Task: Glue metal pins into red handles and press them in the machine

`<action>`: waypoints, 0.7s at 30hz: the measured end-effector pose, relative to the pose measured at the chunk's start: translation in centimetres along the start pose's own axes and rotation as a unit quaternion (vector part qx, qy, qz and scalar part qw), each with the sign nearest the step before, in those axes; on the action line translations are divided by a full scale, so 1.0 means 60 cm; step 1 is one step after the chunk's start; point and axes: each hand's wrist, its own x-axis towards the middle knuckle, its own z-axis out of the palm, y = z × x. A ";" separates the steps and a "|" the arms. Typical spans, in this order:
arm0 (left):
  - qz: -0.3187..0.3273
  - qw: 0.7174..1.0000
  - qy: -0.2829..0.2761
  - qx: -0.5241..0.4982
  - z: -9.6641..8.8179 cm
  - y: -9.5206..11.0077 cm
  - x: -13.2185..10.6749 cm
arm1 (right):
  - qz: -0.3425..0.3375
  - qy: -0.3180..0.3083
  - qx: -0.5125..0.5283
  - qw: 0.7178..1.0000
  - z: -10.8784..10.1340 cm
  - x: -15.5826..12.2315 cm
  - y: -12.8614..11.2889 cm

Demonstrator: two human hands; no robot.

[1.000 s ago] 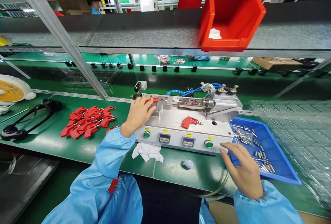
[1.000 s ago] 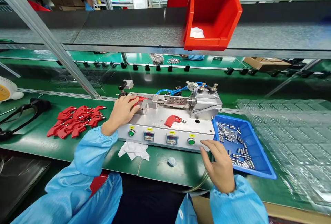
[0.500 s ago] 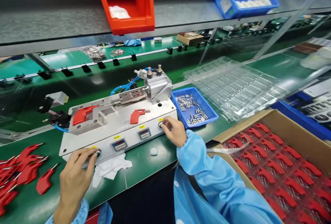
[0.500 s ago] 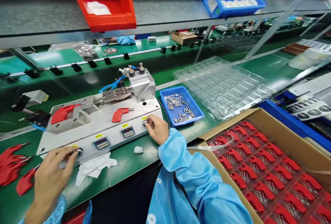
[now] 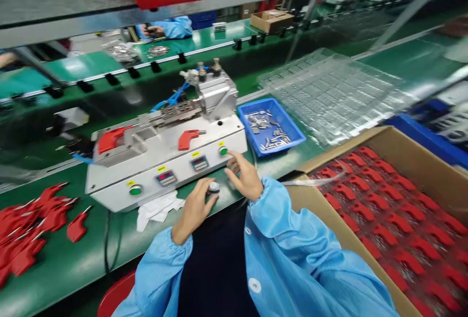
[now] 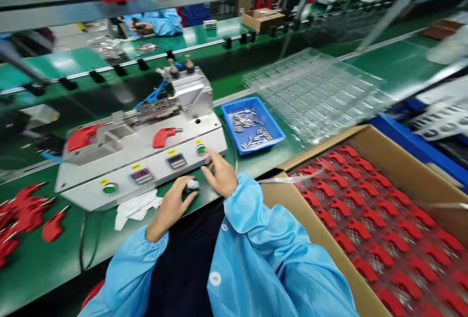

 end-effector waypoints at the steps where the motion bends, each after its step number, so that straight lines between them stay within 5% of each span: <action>1: 0.007 1.000 0.006 0.002 0.009 -0.005 -0.001 | -0.006 -0.011 -0.004 1.000 -0.004 -0.011 -0.003; 7: 0.033 0.997 0.037 0.064 0.033 -0.035 0.012 | -0.003 -0.140 0.003 0.990 -0.083 -0.064 -0.024; 10: 0.010 0.997 0.029 0.065 0.035 -0.035 0.014 | -0.011 -0.199 0.025 0.980 -0.189 -0.088 -0.033; 13: -0.031 0.998 0.040 0.033 0.026 -0.035 -0.003 | 0.123 -0.133 -0.083 0.980 -0.325 -0.116 -0.009; 14: -0.043 0.998 0.046 0.021 0.021 -0.036 -0.011 | 0.214 -0.102 -0.155 0.959 -0.365 -0.127 0.009; 16: -0.064 0.996 0.058 0.002 0.010 -0.039 -0.028 | 0.409 -0.049 -0.329 0.850 -0.423 -0.153 0.055; 18: -0.072 0.995 0.066 -0.007 -0.001 -0.043 -0.043 | 0.485 -0.035 -0.391 0.781 -0.444 -0.182 0.104; 21: -0.073 0.995 0.062 -0.017 -0.014 -0.050 -0.057 | 0.503 -0.029 -0.412 0.759 -0.427 -0.225 0.162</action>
